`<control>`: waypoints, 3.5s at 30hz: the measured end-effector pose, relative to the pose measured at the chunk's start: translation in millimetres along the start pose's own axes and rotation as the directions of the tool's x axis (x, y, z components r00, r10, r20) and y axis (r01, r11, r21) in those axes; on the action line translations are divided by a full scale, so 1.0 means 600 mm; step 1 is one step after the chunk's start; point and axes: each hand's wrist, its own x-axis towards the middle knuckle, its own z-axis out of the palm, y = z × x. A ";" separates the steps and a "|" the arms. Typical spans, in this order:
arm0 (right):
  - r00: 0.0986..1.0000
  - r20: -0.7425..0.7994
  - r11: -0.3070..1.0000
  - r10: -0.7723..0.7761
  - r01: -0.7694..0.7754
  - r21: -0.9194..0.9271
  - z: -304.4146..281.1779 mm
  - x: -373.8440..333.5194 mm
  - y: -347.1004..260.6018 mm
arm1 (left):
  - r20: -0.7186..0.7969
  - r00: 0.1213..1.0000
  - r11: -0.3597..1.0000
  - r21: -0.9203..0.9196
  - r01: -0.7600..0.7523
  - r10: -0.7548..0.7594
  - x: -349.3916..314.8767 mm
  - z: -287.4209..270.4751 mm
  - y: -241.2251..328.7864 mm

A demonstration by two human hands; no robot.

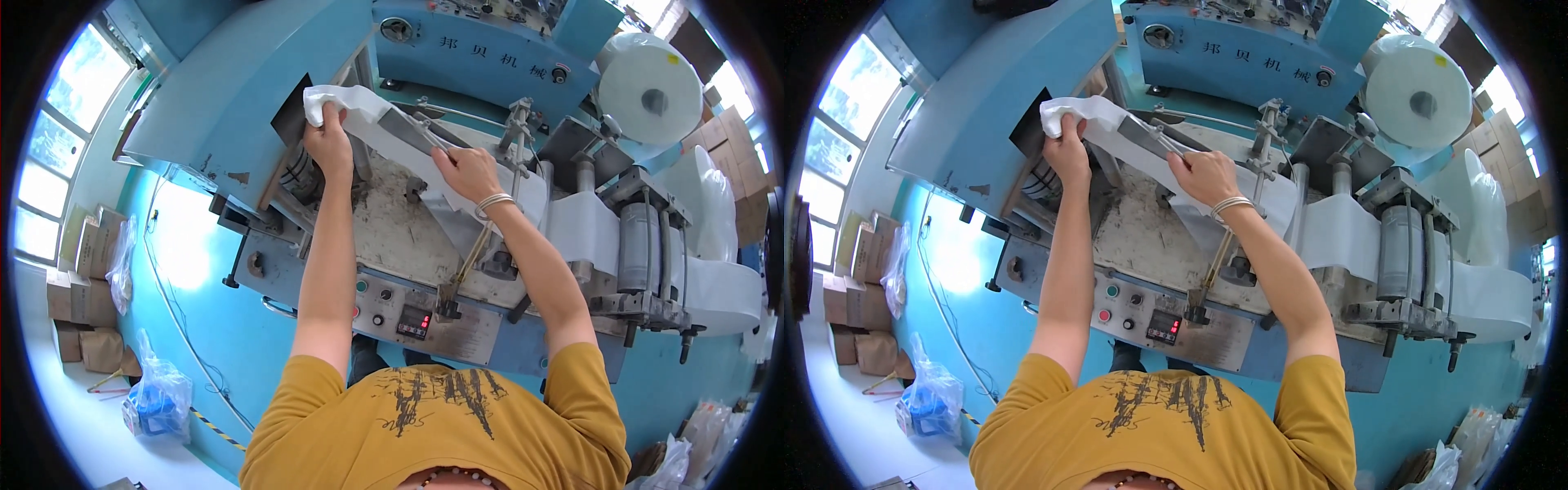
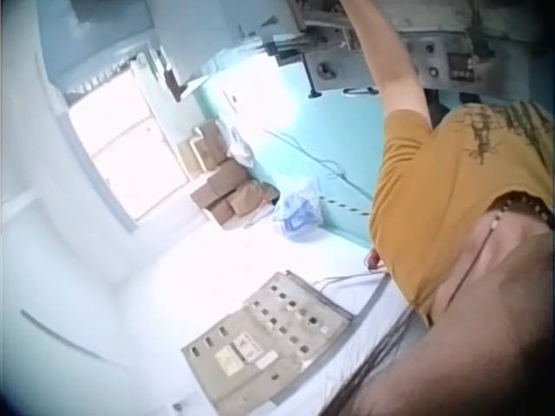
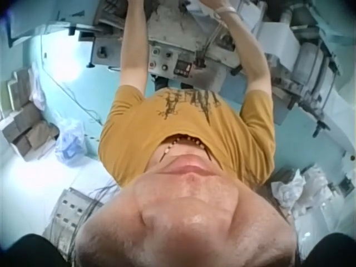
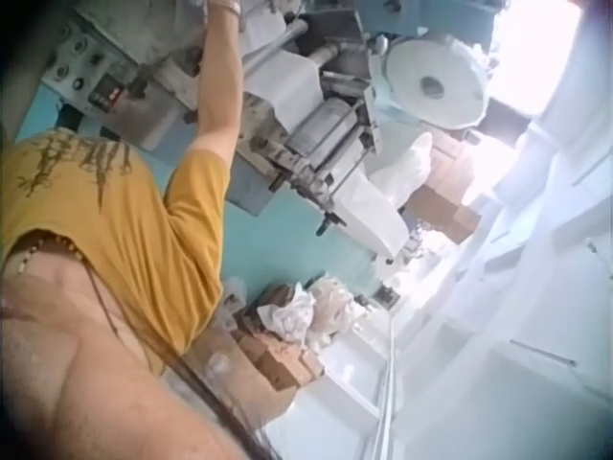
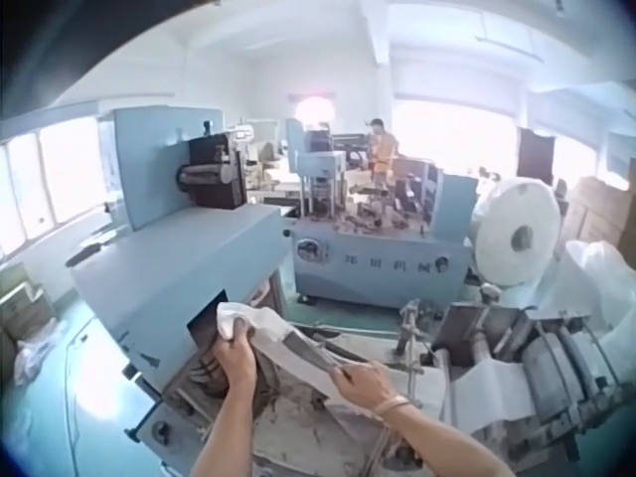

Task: Threading non-woven fabric through a mask-making machine.

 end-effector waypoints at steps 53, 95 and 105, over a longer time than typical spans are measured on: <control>0.975 0.090 0.891 0.202 -0.221 0.397 -0.027 0.012 0.022 | 0.091 0.934 0.936 -0.041 0.351 -0.346 0.013 0.032 0.055; 0.966 0.253 0.973 -0.053 0.107 -0.206 0.040 -0.004 0.024 | 0.039 0.987 0.987 -0.041 0.157 -0.156 -0.043 -0.023 0.004; 0.943 0.331 0.979 -0.037 0.101 -0.178 0.042 0.005 0.024 | -0.151 0.977 0.979 -0.160 0.126 -0.150 -0.077 -0.021 -0.031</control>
